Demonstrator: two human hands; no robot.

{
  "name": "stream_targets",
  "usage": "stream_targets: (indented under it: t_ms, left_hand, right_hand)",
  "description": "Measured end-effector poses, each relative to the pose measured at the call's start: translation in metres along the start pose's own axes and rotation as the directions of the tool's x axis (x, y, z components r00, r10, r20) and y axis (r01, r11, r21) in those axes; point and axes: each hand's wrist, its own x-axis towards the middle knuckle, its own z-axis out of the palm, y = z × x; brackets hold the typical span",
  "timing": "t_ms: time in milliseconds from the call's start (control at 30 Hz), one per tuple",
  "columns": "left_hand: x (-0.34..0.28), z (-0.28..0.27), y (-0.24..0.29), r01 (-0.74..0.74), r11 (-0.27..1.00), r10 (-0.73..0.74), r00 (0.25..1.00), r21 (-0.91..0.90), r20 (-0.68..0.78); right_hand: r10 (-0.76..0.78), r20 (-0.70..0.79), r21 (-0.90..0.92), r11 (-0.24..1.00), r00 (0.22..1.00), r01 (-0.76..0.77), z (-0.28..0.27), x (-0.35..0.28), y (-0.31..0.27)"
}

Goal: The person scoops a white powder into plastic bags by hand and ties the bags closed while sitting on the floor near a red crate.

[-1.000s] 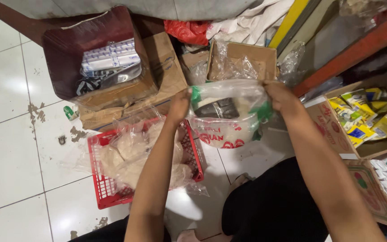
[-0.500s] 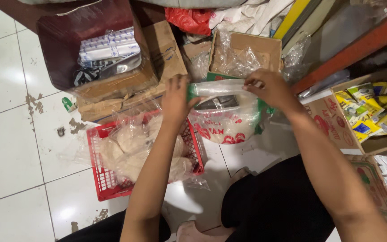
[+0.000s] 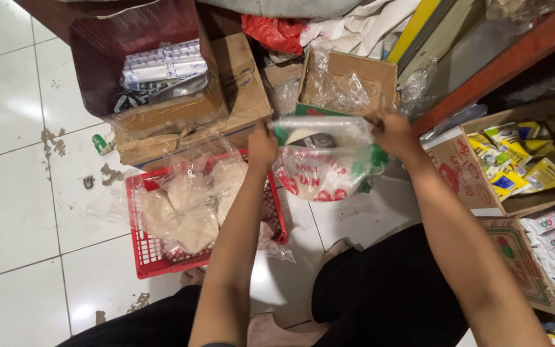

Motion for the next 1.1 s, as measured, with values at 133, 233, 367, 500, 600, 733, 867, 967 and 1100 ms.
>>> stream_targets:
  t_ms: [133, 233, 367, 500, 600, 733, 867, 967, 1100]
  left_hand:
    - [-0.019, -0.066, 0.054, -0.644, 0.708, 0.63, 0.762, 0.291, 0.15]
    - [-0.021, -0.1, 0.063, -0.732, 0.657, 0.498, 0.602, 0.181, 0.624]
    - [-0.023, -0.109, 0.053, -0.776, 0.588, 0.412, 0.531, 0.23, 0.74]
    - [-0.021, -0.101, 0.045, -0.89, 0.437, 0.469, 0.351, 0.133, 0.81]
    - [-0.018, -0.092, 0.043, -0.88, 0.291, 0.203, 0.44, 0.375, 0.875]
    - [-0.025, -0.086, 0.028, -0.92, 0.272, 0.518, 0.387, 0.282, 0.763]
    - [-0.031, -0.087, 0.024, -0.876, 0.303, 0.528, 0.483, 0.376, 0.699]
    - [-0.025, -0.086, 0.042, -0.793, 0.42, 0.533, 0.609, 0.442, 0.587]
    - [-0.033, -0.082, 0.073, -0.654, 0.634, 0.47, 0.75, 0.413, 0.465]
  right_hand:
    - [-0.35, 0.091, -0.072, 0.932, 0.932, 0.356, -0.039, -0.016, -0.066]
    - [-0.122, 0.541, 0.034, 0.992, 0.832, 0.123, -0.035, -0.03, -0.075]
    - [-0.14, 0.637, 0.059, 0.989, 0.758, 0.133, -0.023, -0.048, -0.049]
    - [-0.011, 0.738, -0.124, 0.981, 0.675, 0.152, -0.009, -0.066, -0.039]
    - [0.016, 0.735, -0.162, 0.975, 0.678, 0.153, 0.0, -0.075, -0.053]
    - [-0.038, 0.684, -0.301, 0.895, 0.729, 0.329, -0.002, -0.093, -0.078]
    - [-0.21, 0.444, -0.297, 0.883, 0.871, 0.364, -0.014, -0.1, -0.086]
    - [0.021, 0.288, -0.22, 0.974, 0.957, 0.045, -0.031, -0.095, -0.084]
    - [-0.049, 0.278, -0.533, 0.823, 0.959, 0.197, -0.037, -0.089, -0.084]
